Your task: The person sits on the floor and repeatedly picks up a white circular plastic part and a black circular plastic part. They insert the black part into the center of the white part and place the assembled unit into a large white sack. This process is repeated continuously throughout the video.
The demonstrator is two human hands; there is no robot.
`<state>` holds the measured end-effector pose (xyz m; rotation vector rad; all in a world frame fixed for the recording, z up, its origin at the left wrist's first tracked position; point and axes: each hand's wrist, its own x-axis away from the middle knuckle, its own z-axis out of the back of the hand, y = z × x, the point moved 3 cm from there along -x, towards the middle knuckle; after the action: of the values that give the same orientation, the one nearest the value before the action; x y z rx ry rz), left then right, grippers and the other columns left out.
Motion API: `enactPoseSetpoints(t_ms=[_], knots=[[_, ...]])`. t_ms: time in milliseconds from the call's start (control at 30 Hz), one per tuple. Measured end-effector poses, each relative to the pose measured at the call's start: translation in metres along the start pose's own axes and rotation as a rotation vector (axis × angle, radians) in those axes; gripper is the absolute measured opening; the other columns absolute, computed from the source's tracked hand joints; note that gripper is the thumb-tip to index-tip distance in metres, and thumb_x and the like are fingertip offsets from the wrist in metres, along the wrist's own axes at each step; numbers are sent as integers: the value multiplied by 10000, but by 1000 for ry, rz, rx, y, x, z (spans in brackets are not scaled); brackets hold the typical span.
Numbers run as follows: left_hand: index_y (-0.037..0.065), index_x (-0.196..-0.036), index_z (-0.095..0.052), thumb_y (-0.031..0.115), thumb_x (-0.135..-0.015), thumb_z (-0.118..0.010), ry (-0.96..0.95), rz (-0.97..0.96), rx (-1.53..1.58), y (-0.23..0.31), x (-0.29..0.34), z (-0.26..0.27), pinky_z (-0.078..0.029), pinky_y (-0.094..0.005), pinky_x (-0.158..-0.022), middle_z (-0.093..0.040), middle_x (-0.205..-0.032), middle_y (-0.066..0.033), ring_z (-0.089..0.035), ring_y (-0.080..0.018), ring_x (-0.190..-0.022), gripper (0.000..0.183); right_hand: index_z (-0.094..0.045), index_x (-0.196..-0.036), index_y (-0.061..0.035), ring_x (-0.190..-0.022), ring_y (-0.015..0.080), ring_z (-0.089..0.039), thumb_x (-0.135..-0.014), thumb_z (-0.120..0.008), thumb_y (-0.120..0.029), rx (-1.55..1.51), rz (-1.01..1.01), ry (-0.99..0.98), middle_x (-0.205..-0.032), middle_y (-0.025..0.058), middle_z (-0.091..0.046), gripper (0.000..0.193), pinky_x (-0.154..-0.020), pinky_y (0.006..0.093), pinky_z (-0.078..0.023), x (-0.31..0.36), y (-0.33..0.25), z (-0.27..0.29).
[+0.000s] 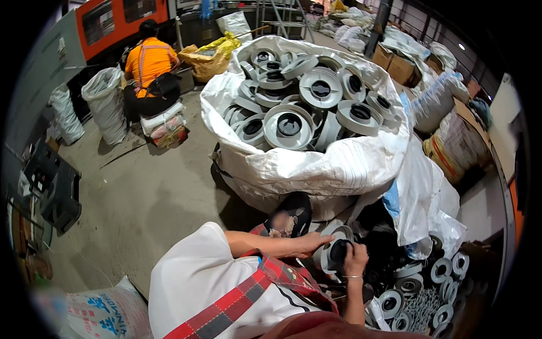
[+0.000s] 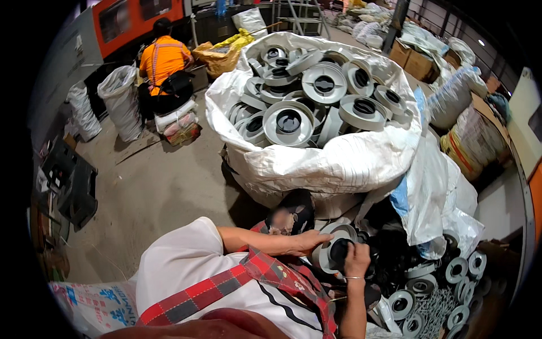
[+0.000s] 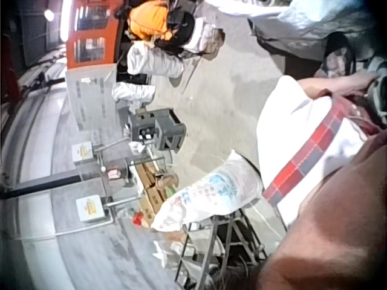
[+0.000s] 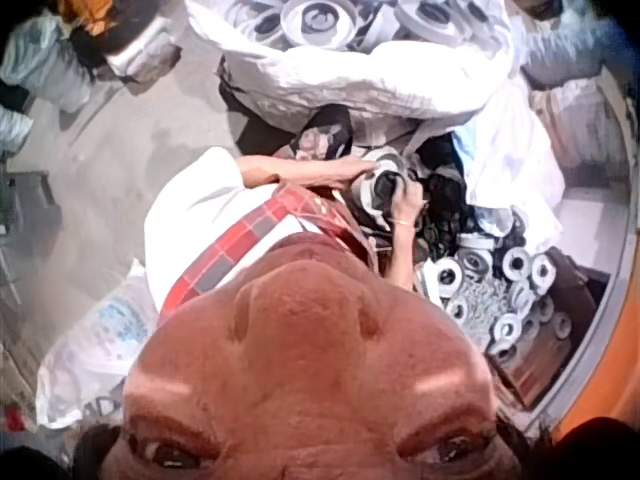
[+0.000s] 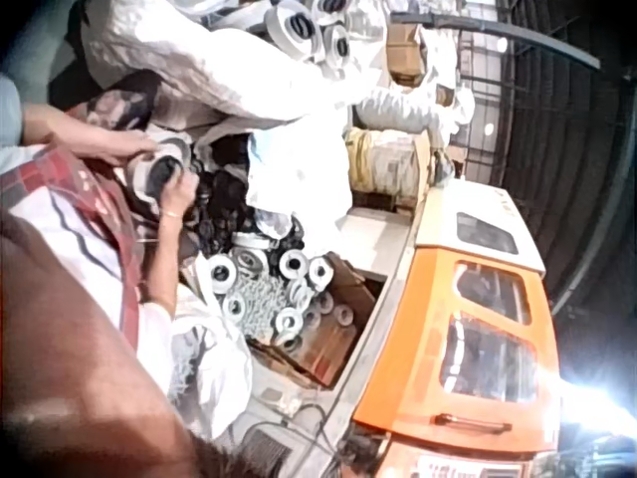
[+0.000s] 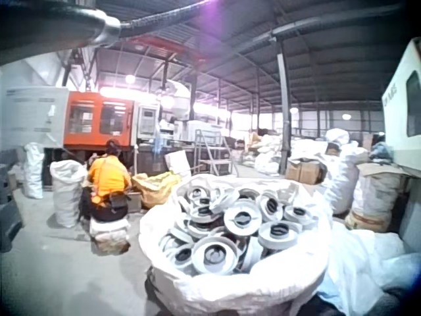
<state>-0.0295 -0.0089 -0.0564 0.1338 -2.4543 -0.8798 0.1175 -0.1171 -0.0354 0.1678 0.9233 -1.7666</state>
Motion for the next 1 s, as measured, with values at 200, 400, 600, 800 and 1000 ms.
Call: enactPoseSetpoints(t_ms=[200,400,600,800,1000], knots=[[2,-1047,-588,322,-891,-590,14,-327,-612,6,-4,26,-460,-267,-681,-586,-947,-17,-533,-108,-783,356,-441,-1170,28,-967,386,-502,-627,-775,-325,-54,-153,-353,-1035,215,-488,729,-827,407,-446,-8,-46,1],[11,-1039,-603,321,-896,-580,-127,-169,-291,20,7,13,-456,-284,-726,-610,-941,-16,-543,-111,-811,342,-434,-1164,-7,-999,376,-465,-568,-789,-200,13,333,-415,-1093,178,-467,720,-869,406,-432,-12,-67,19],[18,-1115,-565,314,-888,-596,-147,-15,-74,23,20,-4,-494,-304,-705,-612,-974,-54,-581,-138,-833,374,-470,-1188,-74,-995,340,-487,-565,-795,-233,-25,207,-451,-1091,161,-472,721,-845,395,-446,-13,-61,25],[5,-1113,-522,274,-895,-600,-148,-324,-517,31,33,-24,-449,-243,-707,-561,-943,-7,-505,-78,-832,355,-539,-1188,-66,-982,322,-551,-594,-792,-241,-360,-316,-294,-1085,172,-519,669,-843,361,-460,-9,-41,16],[8,-1083,-529,258,-888,-610,-107,-310,-628,38,37,-23,-450,-240,-691,-574,-917,-8,-512,-75,-814,327,-526,-1187,-80,-983,363,-512,-586,-758,-207,-106,32,-235,-1058,198,-502,657,-841,402,-456,-16,-54,26]])
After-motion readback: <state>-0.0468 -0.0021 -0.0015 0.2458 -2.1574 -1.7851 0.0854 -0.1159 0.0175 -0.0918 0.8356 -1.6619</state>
